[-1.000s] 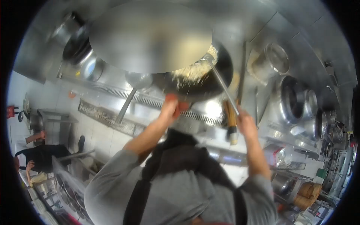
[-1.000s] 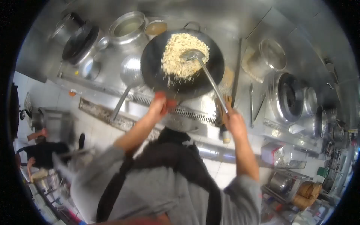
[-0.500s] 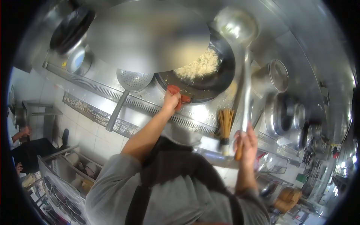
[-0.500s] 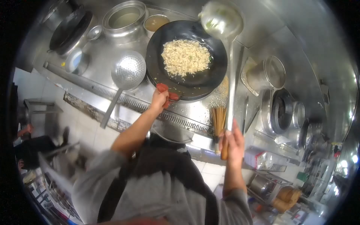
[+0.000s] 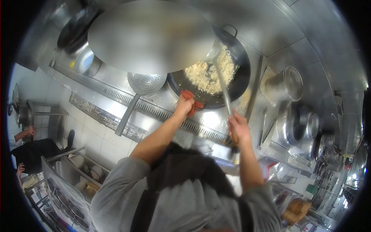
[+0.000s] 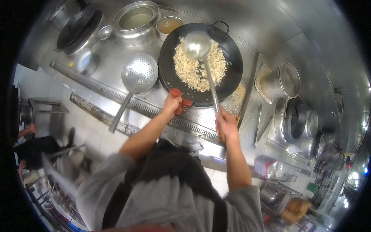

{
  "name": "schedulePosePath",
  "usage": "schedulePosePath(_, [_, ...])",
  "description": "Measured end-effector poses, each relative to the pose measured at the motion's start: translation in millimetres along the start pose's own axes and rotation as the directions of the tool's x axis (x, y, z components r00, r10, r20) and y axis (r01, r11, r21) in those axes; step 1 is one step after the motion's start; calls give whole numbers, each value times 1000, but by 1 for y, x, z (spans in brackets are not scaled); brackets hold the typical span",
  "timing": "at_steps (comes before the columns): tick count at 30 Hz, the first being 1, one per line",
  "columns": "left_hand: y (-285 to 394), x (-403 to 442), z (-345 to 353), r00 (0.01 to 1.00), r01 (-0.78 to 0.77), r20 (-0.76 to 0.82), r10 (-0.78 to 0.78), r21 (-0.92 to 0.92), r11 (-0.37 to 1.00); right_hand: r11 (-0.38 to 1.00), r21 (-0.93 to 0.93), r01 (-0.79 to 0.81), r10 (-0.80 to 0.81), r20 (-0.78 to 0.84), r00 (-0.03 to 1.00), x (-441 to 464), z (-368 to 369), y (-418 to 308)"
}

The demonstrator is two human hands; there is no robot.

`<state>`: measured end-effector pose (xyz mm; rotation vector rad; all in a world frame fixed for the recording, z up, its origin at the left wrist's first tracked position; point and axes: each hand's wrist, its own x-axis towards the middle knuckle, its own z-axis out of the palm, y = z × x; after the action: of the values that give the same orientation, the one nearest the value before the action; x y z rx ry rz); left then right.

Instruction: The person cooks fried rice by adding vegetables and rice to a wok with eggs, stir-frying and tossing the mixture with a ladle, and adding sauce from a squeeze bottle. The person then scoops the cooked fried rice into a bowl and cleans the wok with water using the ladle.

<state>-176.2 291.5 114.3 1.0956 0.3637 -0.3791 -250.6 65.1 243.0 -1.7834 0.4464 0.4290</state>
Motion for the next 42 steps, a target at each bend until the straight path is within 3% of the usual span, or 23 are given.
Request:
schedulePosePath(2, [8, -7, 3, 1000, 12, 21, -13, 70, 997, 995, 16, -100, 100, -15, 995, 34, -5, 21])
schedulePosePath(3, [11, -8, 6, 999, 24, 45, -26, 37, 999, 921, -380, 83, -141, -127, 982, 41, -14, 24])
schedulePosePath(4, [12, -8, 6, 997, 38, 62, -37, -4, 999, 659, -729, 185, -394, -126, 910, 42, -17, 14])
schedulePosePath(8, [10, -4, 3, 995, 38, 89, -40, 21, 999, 880, -449, 156, -263, -186, 947, -15, -22, -10])
schedulePosePath(9, [11, -4, 3, 995, 34, 94, -35, 19, 999, 992, -97, 75, -90, -162, 983, -26, -17, -3])
schedulePosePath(10, [13, -6, 4, 994, 31, 100, -32, 18, 999, 992, -98, 74, -90, -164, 982, -22, -14, 6])
schedulePosePath(12, [20, -11, 8, 996, 41, 77, -43, 26, 999, 997, 11, -72, 73, -88, 993, -14, -8, 27])
schedulePosePath(13, [22, -15, 10, 997, 55, 53, -57, 38, 998, 985, -166, -43, 19, -144, 989, -15, -5, 27])
schedulePosePath(14, [23, -14, 13, 997, 56, 56, -58, 35, 998, 985, -169, -44, 19, -148, 989, -16, -11, 31])
schedulePosePath(16, [22, -13, 10, 996, 58, 71, -63, 59, 997, 772, -599, 211, -376, -164, 912, -24, -12, 32])
schedulePosePath(18, [13, -2, 3, 994, 66, 90, -70, 50, 997, 810, -573, 128, -268, -167, 949, -50, -16, 29])
schedulePosePath(20, [11, 1, 2, 991, 69, 106, -76, 70, 995, 971, -224, -83, 72, -58, 996, -66, -17, 30])
schedulePosePath(21, [13, -2, 4, 991, 77, 107, -84, 72, 994, 912, -408, 24, -56, -66, 996, -57, -17, 42])
schedulePosePath(22, [19, -7, 7, 992, 80, 91, -86, 72, 994, 915, -402, 16, -48, -70, 996, -45, -17, 52])
schedulePosePath(24, [24, -11, 12, 993, 77, 84, -83, 78, 994, 709, -685, 169, -352, -135, 926, -19, -22, 57])
schedulePosePath(26, [23, -14, 10, 995, 69, 65, -73, 60, 996, 778, -599, 189, -350, -163, 922, -28, -22, 32])
schedulePosePath(29, [26, -14, 11, 992, 79, 91, -83, 49, 996, 955, -284, 85, -146, -198, 969, -47, -21, 8])
schedulePosePath(33, [21, -14, 11, 997, 70, 37, -71, 17, 997, 950, -311, -18, -42, -184, 982, -18, -16, 46])
schedulePosePath(34, [19, -15, 10, 994, 94, 59, -93, -17, 995, 811, -576, 103, -257, -193, 947, -15, -14, 49])
schedulePosePath(35, [23, -10, 10, 992, 102, 82, -97, -55, 993, 575, -796, 190, -470, -131, 873, -5, -15, 45])
schedulePosePath(38, [23, -9, 8, 991, 99, 100, -94, -48, 994, 482, -860, 166, -499, -114, 859, -3, -9, 38])
schedulePosePath(39, [26, -13, 10, 991, 79, 111, -76, -22, 997, 366, -918, 151, -554, -84, 828, -10, 0, 28])
schedulePosePath(42, [25, -10, 12, 990, 114, 86, -115, 10, 993, 325, -918, 226, -557, 8, 830, 1, 12, 46])
